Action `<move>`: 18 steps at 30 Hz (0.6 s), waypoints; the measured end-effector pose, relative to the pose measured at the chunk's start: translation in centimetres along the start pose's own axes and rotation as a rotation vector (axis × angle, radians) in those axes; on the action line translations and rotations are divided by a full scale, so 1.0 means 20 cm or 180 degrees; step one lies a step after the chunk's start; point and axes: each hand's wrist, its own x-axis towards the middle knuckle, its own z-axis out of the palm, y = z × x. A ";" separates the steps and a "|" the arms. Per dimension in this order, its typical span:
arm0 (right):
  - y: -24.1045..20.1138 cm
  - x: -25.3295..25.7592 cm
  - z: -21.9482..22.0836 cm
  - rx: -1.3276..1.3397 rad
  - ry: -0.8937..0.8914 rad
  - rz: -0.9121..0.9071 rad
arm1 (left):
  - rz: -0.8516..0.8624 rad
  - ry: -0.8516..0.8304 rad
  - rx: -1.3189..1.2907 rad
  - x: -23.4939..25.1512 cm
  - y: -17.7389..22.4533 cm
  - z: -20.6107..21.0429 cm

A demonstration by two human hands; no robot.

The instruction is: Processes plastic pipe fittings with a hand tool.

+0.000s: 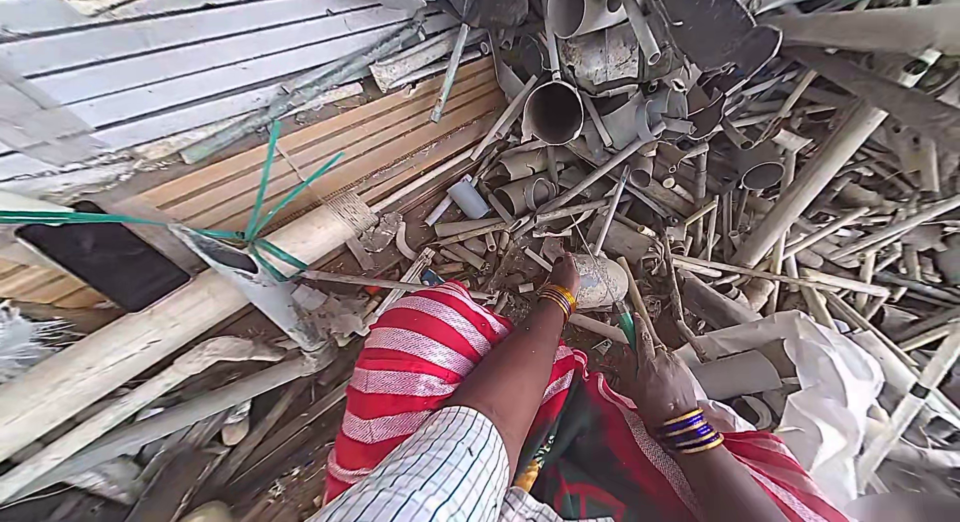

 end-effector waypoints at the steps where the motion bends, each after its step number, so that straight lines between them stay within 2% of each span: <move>1: 0.00 0.05 -0.04 -0.0123 -0.0907 0.0525 | 0.0023 -0.0038 0.0079 -0.02 0.01 0.00; 2: 0.03 0.11 -0.03 -0.0131 -0.1448 0.0954 | 0.0043 -0.0038 0.0136 -0.05 0.02 0.01; 3: 0.08 0.14 -0.03 -0.0094 -0.1612 0.1237 | 0.0070 -0.0041 0.0258 -0.07 0.03 0.01; 4: 0.11 0.15 -0.04 -0.0024 -0.1490 0.1343 | 0.0085 -0.0079 0.0422 -0.09 0.05 0.01; 6: 0.10 0.09 -0.08 0.0173 -0.0762 0.1068 | 0.0072 -0.0135 0.0726 -0.11 0.06 0.01; 8: 0.10 0.03 -0.03 0.0295 0.0226 0.0334 | 0.0108 -0.0179 0.1060 -0.12 0.05 0.02; 9: 0.10 0.03 0.00 0.0231 0.0328 0.0129 | 0.0115 -0.0156 0.1075 -0.12 0.05 0.03; 10: 0.08 0.03 -0.01 0.0121 -0.0196 0.0300 | 0.0113 -0.0132 0.1002 -0.13 0.04 0.04; 11: 0.08 0.06 -0.04 0.0006 -0.0950 0.0663 | 0.0128 -0.0169 0.0943 -0.14 0.03 0.04; 12: 0.10 0.10 -0.03 -0.0013 -0.1359 0.0953 | 0.0172 -0.0252 0.0952 -0.16 0.02 0.05; 13: 0.12 0.12 -0.04 -0.0022 -0.1422 0.1134 | 0.0227 -0.0234 0.0859 -0.17 0.02 0.06; 15: 0.12 0.11 -0.07 0.0096 -0.1111 0.1196 | 0.0324 -0.0210 0.0780 -0.18 -0.01 0.07; 18: 0.08 0.04 -0.07 0.0159 -0.0615 0.0767 | 0.0365 -0.0112 0.0560 -0.18 -0.06 0.09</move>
